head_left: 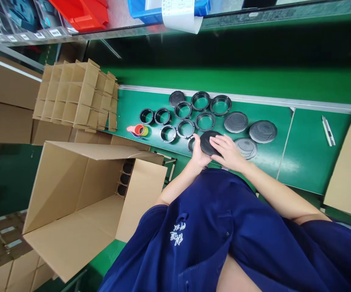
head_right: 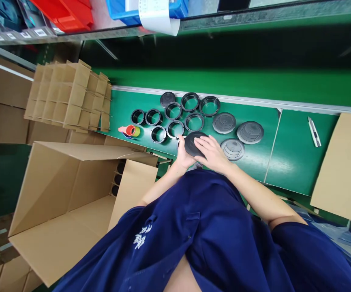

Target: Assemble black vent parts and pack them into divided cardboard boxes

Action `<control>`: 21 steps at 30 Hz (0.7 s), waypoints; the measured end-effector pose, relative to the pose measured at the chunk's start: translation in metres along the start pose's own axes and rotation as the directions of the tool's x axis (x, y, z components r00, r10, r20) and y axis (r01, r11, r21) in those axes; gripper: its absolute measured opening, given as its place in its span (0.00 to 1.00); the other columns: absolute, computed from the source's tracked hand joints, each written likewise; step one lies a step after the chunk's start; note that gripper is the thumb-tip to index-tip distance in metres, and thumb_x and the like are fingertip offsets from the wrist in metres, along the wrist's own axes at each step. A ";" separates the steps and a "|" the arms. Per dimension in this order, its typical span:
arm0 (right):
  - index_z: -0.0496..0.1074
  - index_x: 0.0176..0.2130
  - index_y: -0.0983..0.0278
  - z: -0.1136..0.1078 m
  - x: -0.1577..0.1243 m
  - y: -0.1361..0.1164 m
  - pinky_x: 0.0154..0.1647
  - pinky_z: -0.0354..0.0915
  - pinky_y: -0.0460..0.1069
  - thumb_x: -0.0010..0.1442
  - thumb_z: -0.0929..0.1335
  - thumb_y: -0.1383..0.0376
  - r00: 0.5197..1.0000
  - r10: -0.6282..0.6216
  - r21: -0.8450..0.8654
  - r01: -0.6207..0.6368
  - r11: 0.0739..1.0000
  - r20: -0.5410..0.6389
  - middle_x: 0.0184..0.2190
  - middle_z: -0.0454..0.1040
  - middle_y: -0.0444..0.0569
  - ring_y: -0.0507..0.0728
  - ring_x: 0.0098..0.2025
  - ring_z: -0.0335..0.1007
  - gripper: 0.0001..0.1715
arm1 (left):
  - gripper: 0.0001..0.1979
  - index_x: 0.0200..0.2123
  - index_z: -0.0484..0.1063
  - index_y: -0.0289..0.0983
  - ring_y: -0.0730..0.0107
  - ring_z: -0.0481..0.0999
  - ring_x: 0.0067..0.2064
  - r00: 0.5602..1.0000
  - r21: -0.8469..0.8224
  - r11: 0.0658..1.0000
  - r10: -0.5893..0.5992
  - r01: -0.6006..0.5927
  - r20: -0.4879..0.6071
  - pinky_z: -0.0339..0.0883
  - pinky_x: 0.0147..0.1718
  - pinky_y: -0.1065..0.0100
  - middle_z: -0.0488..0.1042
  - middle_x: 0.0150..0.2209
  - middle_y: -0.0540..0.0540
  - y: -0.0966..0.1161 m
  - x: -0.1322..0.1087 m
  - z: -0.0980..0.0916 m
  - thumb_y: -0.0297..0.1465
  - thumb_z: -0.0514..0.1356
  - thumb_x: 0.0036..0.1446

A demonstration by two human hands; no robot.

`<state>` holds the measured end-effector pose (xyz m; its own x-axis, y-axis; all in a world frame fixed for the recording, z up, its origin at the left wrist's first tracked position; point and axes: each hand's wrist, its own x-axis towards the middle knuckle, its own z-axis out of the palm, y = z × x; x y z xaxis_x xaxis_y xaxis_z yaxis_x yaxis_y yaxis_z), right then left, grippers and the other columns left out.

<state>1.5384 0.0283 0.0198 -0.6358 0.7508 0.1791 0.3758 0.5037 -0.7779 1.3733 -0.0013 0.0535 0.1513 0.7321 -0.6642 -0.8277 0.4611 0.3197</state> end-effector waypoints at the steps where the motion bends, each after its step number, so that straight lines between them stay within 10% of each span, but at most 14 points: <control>1: 0.64 0.70 0.61 0.008 -0.004 -0.001 0.75 0.42 0.72 0.68 0.62 0.38 0.997 -0.019 -0.061 0.024 0.998 0.079 0.73 0.55 0.57 0.73 0.75 0.44 0.44 | 0.42 0.57 0.75 0.33 0.47 0.72 0.64 1.000 0.010 1.000 -0.016 0.016 -0.016 0.63 0.66 0.48 0.78 0.56 0.35 -0.003 0.000 -0.005 0.62 0.43 0.66; 5: 0.46 0.77 0.63 0.038 -0.013 0.002 0.71 0.49 0.72 0.60 0.69 0.37 0.958 0.136 -0.153 -0.099 0.983 0.253 0.75 0.45 0.65 0.77 0.74 0.42 0.63 | 0.44 0.59 0.74 0.33 0.45 0.71 0.64 0.990 0.091 0.986 -0.139 0.139 -0.006 0.62 0.66 0.49 0.77 0.58 0.33 -0.015 -0.003 -0.024 0.63 0.42 0.65; 9: 0.46 0.77 0.66 0.061 -0.002 0.028 0.70 0.48 0.73 0.57 0.72 0.39 0.946 0.294 -0.292 -0.245 0.925 0.137 0.73 0.46 0.70 0.81 0.71 0.46 0.65 | 0.41 0.66 0.66 0.45 0.43 0.71 0.64 0.969 0.218 0.955 -0.162 0.201 -0.184 0.65 0.62 0.40 0.73 0.62 0.36 -0.011 -0.003 -0.049 0.65 0.48 0.62; 21: 0.46 0.77 0.66 0.076 0.008 0.058 0.70 0.29 0.78 0.57 0.73 0.40 0.954 0.272 -0.524 -0.167 0.836 0.130 0.76 0.37 0.70 0.82 0.75 0.37 0.65 | 0.25 0.45 0.77 0.34 0.61 0.80 0.47 0.909 0.244 0.957 -0.042 0.156 -0.414 0.72 0.53 0.59 0.78 0.50 0.34 0.014 -0.015 -0.107 0.50 0.54 0.69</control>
<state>1.5036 0.0313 -0.0699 -0.5916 0.7975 -0.1185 0.7730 0.5193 -0.3644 1.3017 -0.0599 -0.0048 -0.0516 0.4385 -0.8973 -0.6366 0.6778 0.3678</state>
